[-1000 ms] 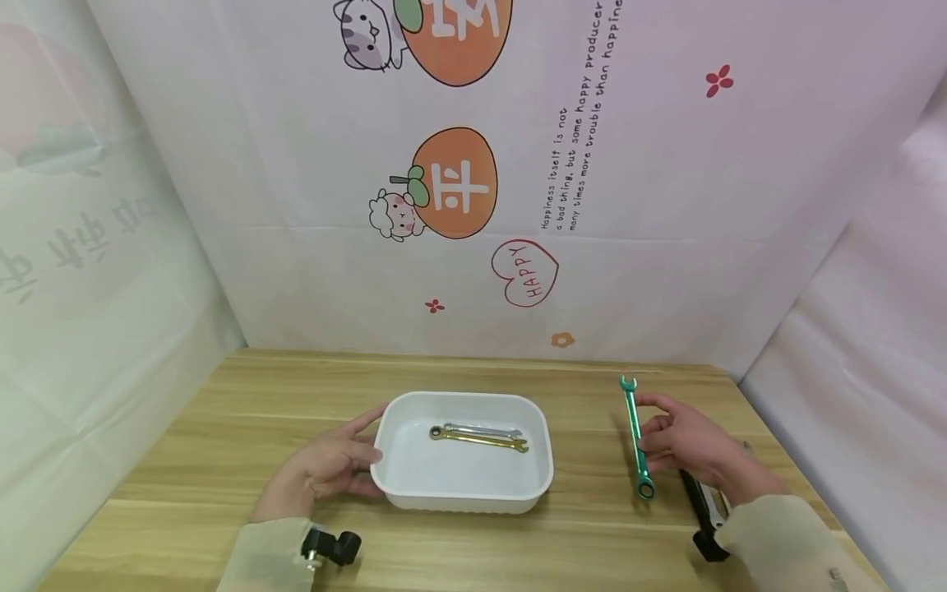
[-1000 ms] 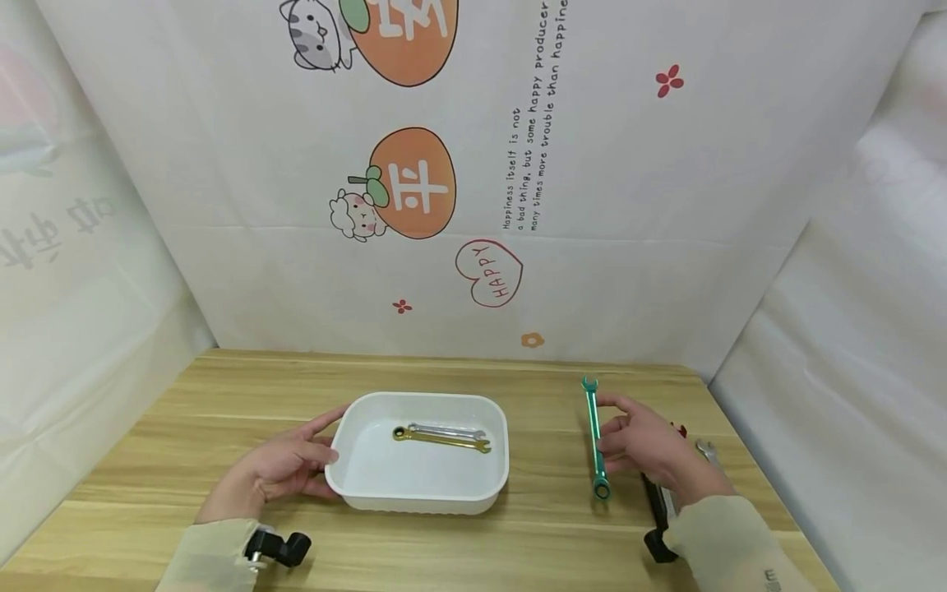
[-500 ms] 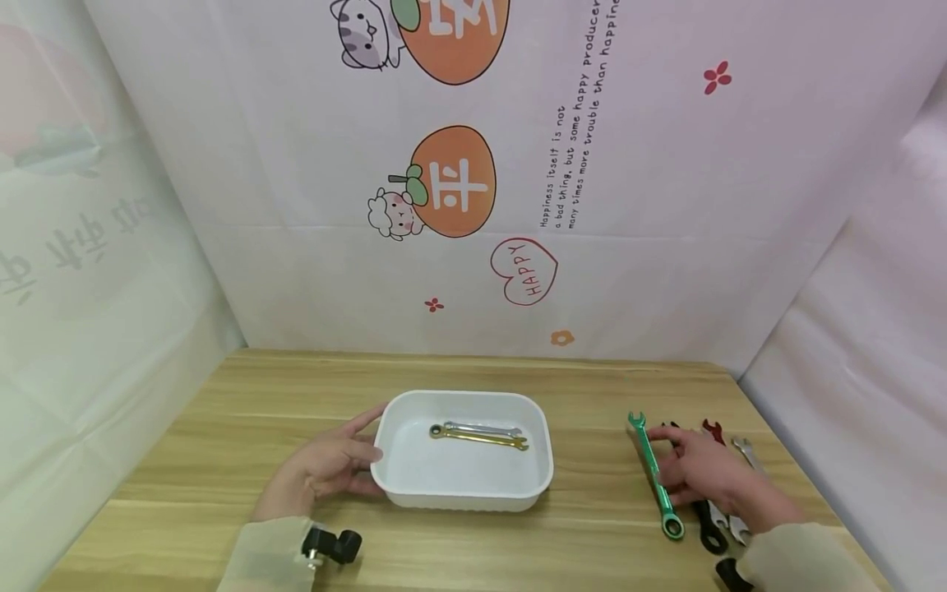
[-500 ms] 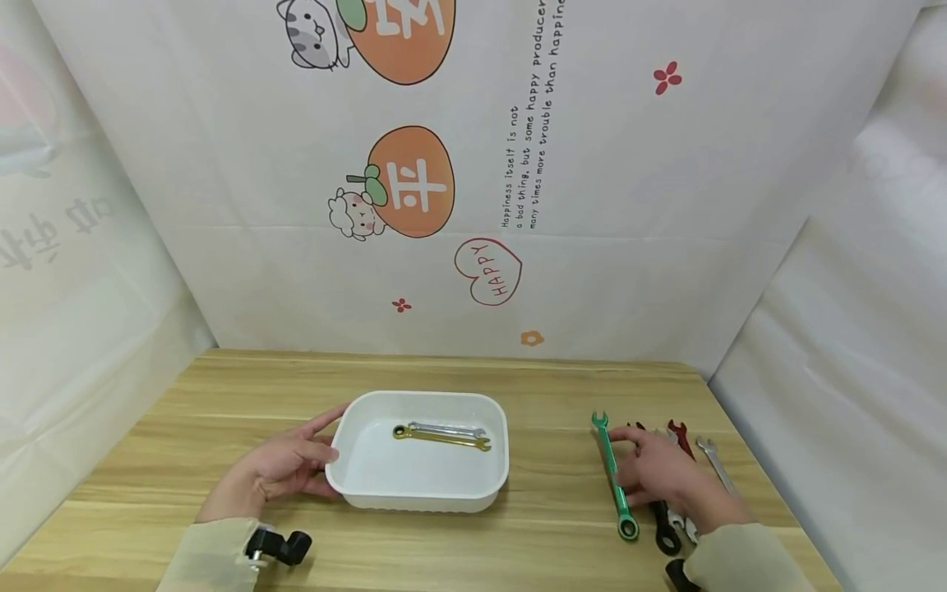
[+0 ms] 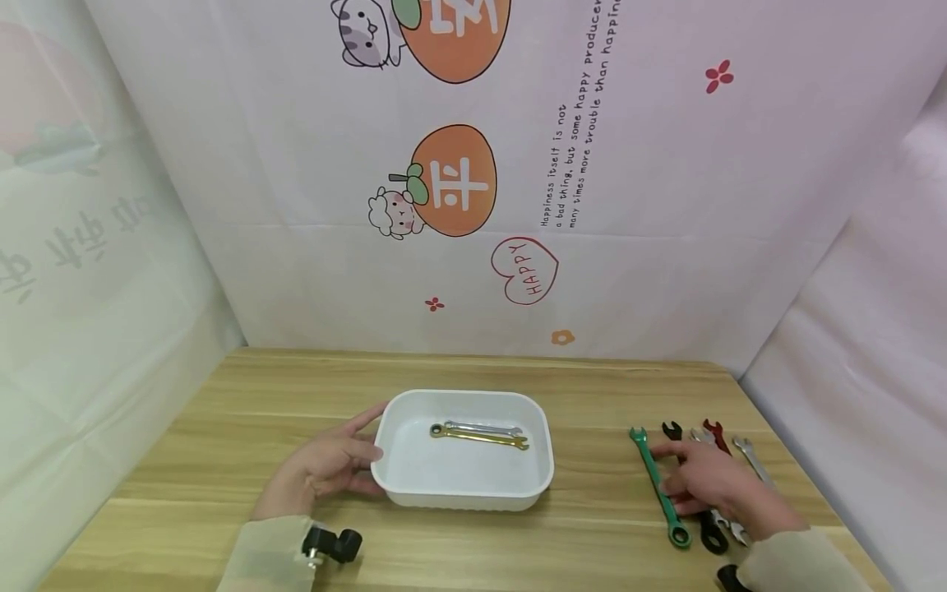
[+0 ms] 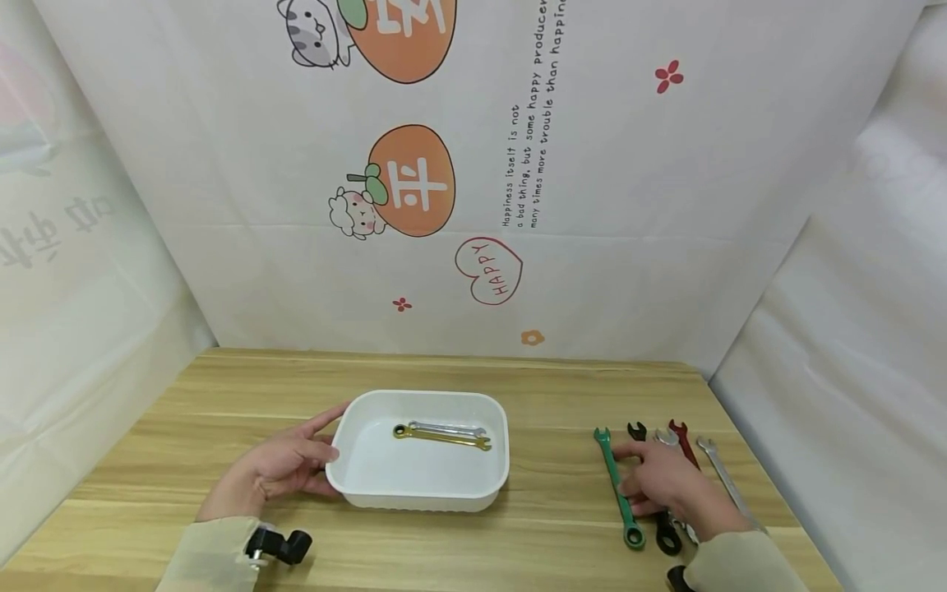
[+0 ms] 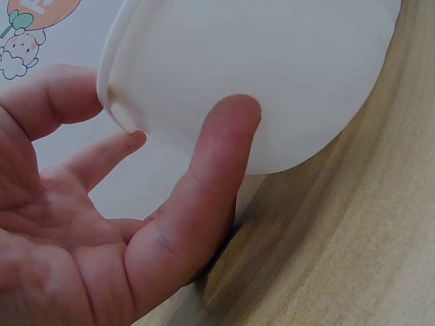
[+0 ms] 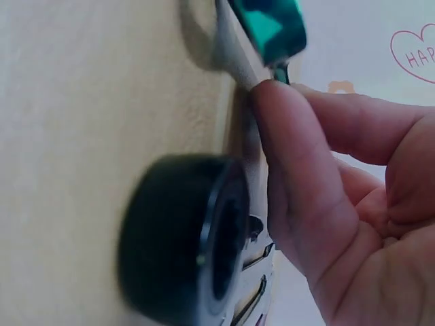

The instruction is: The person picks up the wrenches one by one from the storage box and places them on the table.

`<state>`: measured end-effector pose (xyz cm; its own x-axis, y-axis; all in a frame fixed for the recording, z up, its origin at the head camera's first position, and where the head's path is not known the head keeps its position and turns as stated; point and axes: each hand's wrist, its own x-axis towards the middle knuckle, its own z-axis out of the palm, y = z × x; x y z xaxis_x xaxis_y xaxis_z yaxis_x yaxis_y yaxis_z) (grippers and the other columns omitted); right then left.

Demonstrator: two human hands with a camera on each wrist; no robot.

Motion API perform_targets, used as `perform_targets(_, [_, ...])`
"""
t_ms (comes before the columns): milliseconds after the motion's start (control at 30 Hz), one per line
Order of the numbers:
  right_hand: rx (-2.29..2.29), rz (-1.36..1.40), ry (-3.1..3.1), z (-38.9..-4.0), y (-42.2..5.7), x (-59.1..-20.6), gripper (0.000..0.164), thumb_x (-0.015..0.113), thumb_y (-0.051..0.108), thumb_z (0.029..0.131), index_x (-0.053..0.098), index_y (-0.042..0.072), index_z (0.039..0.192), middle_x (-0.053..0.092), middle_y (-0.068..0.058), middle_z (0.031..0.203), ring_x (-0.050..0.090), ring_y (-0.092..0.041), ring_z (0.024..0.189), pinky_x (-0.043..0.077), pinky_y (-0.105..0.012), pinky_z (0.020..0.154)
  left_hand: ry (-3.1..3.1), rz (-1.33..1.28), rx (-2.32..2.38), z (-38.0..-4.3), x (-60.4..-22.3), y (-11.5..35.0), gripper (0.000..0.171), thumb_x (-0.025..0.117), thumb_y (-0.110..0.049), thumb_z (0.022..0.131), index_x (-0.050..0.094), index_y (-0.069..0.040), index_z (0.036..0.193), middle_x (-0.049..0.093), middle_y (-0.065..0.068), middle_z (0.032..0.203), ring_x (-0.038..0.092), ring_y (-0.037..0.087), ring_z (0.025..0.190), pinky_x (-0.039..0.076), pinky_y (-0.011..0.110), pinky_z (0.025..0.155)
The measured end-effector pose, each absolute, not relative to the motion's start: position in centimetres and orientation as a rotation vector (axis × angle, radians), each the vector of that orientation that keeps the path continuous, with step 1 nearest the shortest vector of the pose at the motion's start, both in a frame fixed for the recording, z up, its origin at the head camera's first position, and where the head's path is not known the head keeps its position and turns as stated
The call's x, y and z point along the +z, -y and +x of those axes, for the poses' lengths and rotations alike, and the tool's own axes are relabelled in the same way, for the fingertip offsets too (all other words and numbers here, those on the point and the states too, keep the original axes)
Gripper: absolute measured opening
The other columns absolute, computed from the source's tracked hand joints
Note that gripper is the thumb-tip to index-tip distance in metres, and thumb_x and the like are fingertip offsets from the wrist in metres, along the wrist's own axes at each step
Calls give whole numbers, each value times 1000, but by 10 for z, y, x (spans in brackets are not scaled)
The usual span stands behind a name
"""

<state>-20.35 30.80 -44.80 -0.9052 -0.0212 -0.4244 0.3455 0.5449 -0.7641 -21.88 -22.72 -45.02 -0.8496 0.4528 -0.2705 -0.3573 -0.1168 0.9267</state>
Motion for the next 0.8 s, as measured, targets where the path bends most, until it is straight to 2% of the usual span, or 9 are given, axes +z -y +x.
perform_targets(267, [-1242,245,-2470,-203,-310,-447,40,66,-2,89,54,-9,126,59,-16,93,62,-28,72,57,-42,62,-1625,108,2010,-218,-450,227,87,55,8,88,14,-16,161,41,36,141,60,42,106,52,61,82])
perform_targets(333, [-1313,240,-2427,-202,-312,-447,42,64,3,92,51,-10,130,59,-17,95,62,-29,75,57,-42,65,-1625,107,2011,-218,-450,227,87,55,8,88,14,-16,161,41,36,141,60,42,106,52,62,82])
perform_targets(467, [-1551,200,-2191,-199,-316,-448,59,60,13,98,35,-15,143,65,-17,105,65,-32,87,57,-45,76,-1622,103,2013,-218,-450,226,88,56,9,88,14,-16,161,43,35,140,61,42,106,52,62,82])
perform_targets(533, [-1633,174,-2083,-198,-317,-449,63,59,15,99,30,-17,145,66,-17,109,66,-33,93,57,-46,81,-1621,101,2013,-218,-449,226,88,56,9,88,14,-16,161,43,35,140,61,42,106,52,62,82])
perform_targets(800, [-1682,219,-2084,-196,-321,-449,64,60,13,99,28,-21,144,69,-16,110,67,-32,95,56,-45,82,-1626,104,2011,-218,-449,226,88,56,9,88,14,-16,161,44,35,139,61,41,105,53,61,81])
